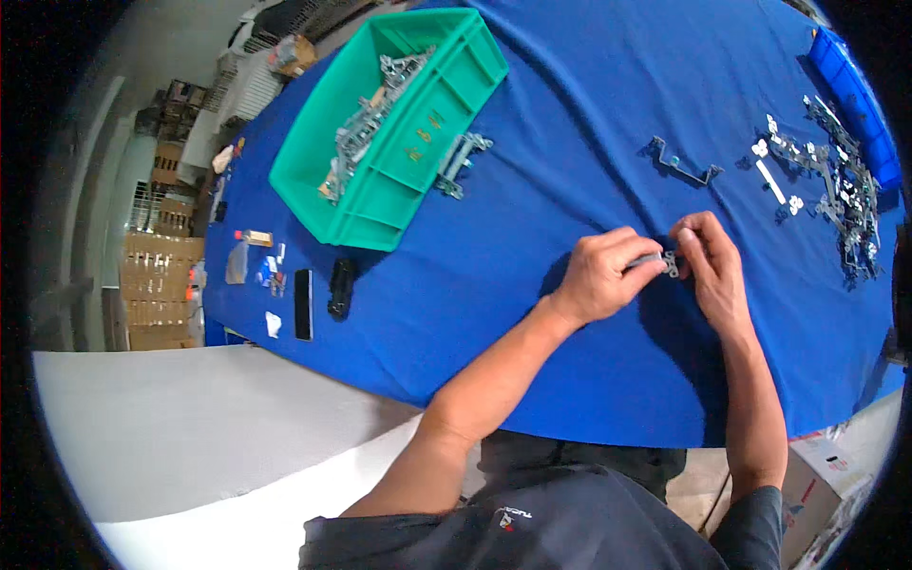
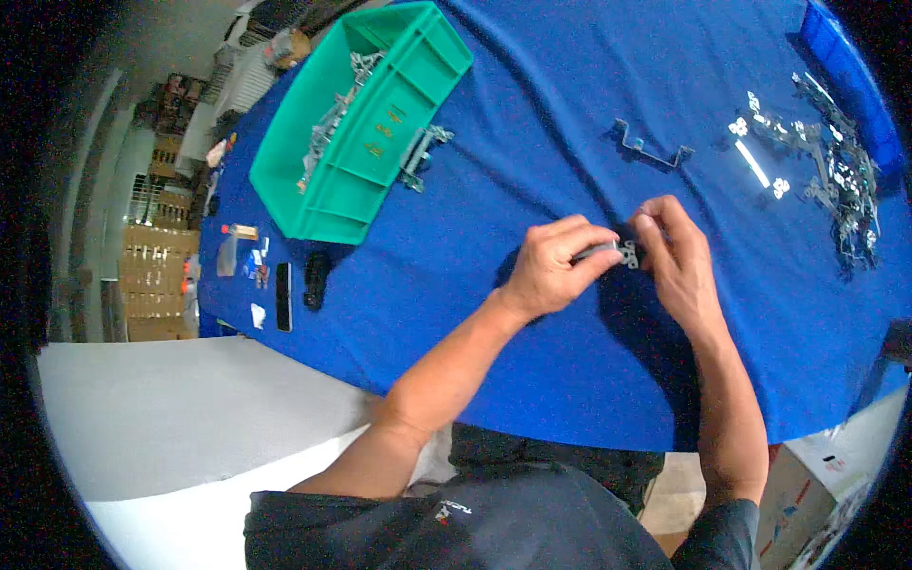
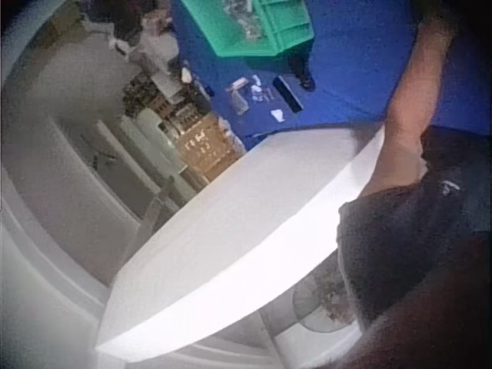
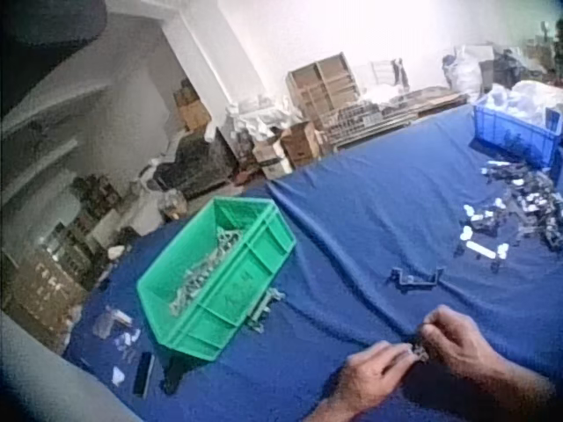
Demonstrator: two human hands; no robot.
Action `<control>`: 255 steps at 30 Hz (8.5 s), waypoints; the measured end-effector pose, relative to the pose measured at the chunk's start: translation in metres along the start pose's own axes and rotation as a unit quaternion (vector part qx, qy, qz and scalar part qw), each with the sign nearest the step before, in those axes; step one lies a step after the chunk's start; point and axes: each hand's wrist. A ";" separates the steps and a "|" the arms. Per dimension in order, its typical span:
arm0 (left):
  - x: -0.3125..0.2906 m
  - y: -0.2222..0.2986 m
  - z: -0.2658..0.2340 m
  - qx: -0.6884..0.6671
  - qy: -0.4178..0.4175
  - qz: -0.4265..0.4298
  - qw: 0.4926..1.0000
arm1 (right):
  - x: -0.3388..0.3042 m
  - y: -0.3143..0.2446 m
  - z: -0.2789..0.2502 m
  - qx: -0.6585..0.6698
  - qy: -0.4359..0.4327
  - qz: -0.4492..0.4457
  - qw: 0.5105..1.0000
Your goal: The person picks up a metal bracket and a small metal piece by hand, joins them together, and places the assembly into a green bin before repeating the process.
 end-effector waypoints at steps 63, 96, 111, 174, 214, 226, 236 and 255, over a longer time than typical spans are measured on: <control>0.006 -0.001 -0.006 0.022 0.090 -0.092 0.991 | -0.002 -0.014 0.002 -0.109 -0.017 -0.051 0.993; 0.002 -0.003 -0.005 0.009 0.100 -0.100 0.990 | -0.003 -0.008 0.007 -0.120 -0.003 -0.094 0.988; 0.004 0.002 -0.003 0.036 0.035 -0.053 0.997 | -0.002 -0.006 0.009 -0.137 -0.006 -0.084 0.987; 0.002 -0.005 -0.004 -0.009 0.115 -0.116 0.986 | 0.000 -0.006 0.006 -0.110 -0.025 -0.035 0.993; 0.005 -0.003 -0.003 0.035 0.094 -0.056 0.993 | -0.001 -0.007 0.010 -0.078 0.003 -0.017 0.997; 0.005 -0.001 -0.004 0.032 0.077 -0.066 0.994 | 0.000 -0.008 0.003 0.010 0.023 0.005 1.000; 0.003 -0.004 -0.005 0.000 0.115 -0.114 0.987 | 0.000 -0.005 0.005 -0.110 -0.024 -0.017 0.993; 0.005 -0.002 -0.003 0.029 0.047 -0.061 0.997 | 0.007 0.005 0.006 -0.151 0.029 -0.156 0.976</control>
Point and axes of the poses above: each hand's wrist, its own x-axis towards the middle knuckle, its own z-axis out of the palm, y = z × x, and after that the axes turned 12 degrees about z, right-handed
